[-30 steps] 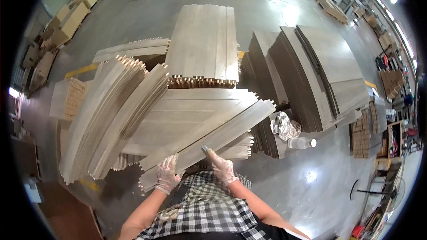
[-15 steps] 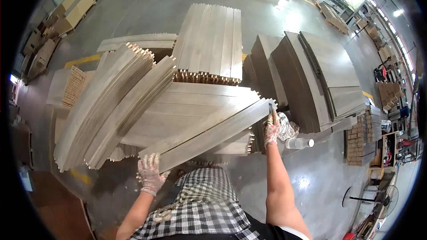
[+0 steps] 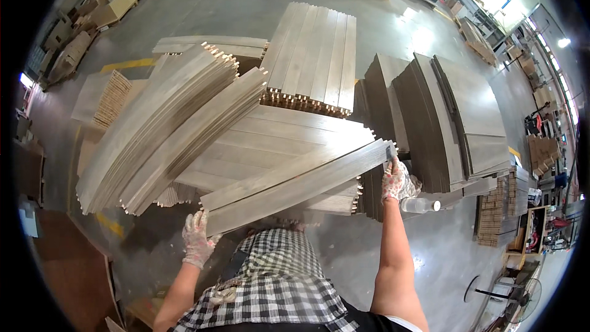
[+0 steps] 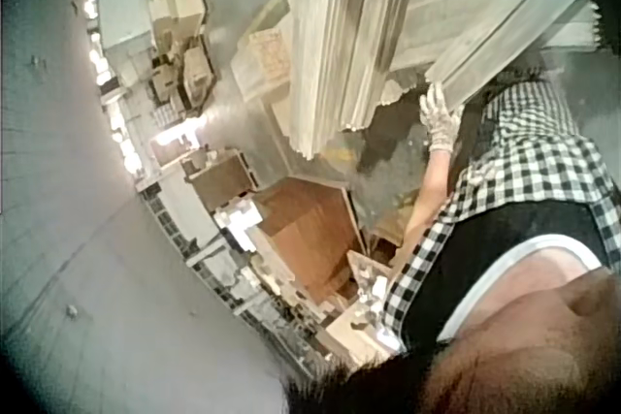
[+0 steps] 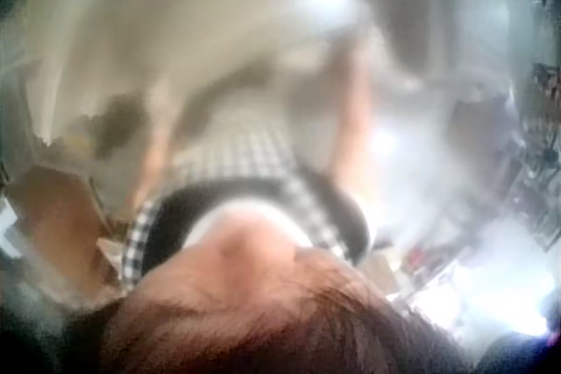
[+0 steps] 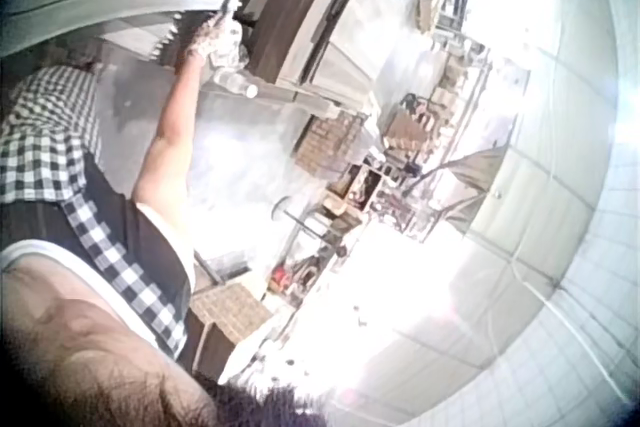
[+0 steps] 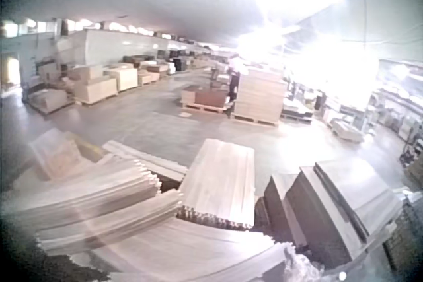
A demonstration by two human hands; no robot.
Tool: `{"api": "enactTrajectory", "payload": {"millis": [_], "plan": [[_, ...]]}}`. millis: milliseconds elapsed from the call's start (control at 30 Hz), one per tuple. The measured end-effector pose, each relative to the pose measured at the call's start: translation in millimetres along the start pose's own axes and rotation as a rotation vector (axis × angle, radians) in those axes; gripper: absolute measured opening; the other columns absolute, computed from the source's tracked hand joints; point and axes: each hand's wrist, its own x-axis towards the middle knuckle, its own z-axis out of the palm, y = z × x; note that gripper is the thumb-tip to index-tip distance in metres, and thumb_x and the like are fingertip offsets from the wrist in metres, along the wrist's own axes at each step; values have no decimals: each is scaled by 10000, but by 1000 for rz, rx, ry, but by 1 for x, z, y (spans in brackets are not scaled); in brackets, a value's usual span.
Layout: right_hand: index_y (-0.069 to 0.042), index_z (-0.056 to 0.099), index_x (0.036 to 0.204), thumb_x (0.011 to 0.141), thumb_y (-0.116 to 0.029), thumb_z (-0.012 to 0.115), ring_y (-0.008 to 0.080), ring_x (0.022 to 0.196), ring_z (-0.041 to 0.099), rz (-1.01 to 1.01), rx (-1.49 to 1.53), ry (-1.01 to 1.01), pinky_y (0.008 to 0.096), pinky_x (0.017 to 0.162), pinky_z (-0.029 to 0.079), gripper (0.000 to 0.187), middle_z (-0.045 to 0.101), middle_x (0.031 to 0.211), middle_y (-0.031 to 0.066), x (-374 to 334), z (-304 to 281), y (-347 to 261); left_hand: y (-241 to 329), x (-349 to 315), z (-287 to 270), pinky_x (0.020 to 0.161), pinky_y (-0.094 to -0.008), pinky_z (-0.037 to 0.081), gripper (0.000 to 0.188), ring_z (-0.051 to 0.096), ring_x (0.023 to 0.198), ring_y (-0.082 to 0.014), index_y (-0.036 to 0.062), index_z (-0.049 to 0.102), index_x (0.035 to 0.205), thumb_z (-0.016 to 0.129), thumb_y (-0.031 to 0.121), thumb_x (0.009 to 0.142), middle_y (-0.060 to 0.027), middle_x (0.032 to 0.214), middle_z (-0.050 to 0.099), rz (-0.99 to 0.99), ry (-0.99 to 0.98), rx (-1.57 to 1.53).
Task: The person picks up wooden planks from a pile by hand, turns them over to view the surfaces and edges, and places them onto a stack.
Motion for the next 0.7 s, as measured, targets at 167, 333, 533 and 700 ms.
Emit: {"api": "enactTrajectory", "payload": {"millis": [167, 333, 533, 700], "plan": [[-131, 559, 1300, 942, -129, 492, 264, 461, 549, -283, -87, -8, 411, 453, 409, 363, 644, 646, 131, -68, 39, -35, -12, -1, 4, 1006, -415, 408, 855, 460, 1217, -337, 86, 414, 1382, 815, 185, 633, -156, 1334, 452, 32, -23, -224], [-101, 674, 1171, 855, 25, 629, 120, 1021, 603, -133, 496, -650, 259, 912, 479, 343, 664, 1137, 35, -251, 59, -170, -14, -3, 10, 1055, -413, 373, 878, 437, 1242, -346, 72, 363, 1412, 796, 171, 654, -166, 1357, 438, 18, -46, -238], [-38, 472, 1365, 795, 111, 456, 192, 1061, 554, 82, 176, -573, 284, 828, 493, 590, 582, 1279, 140, -165, 26, -164, -42, -27, 21, 1039, -424, 371, 835, 458, 1194, -349, 47, 347, 1416, 747, 98, 685, -173, 1321, 452, -7, 75, -433], [-38, 351, 1433, 839, -116, 653, 124, 775, 595, 63, 724, -551, 270, 723, 495, 670, 591, 1242, 54, -276, 84, -179, -45, -23, 33, 1022, -381, 395, 858, 485, 1180, -343, 35, 307, 1443, 730, 41, 697, -174, 1300, 484, -39, 78, -572]]}}
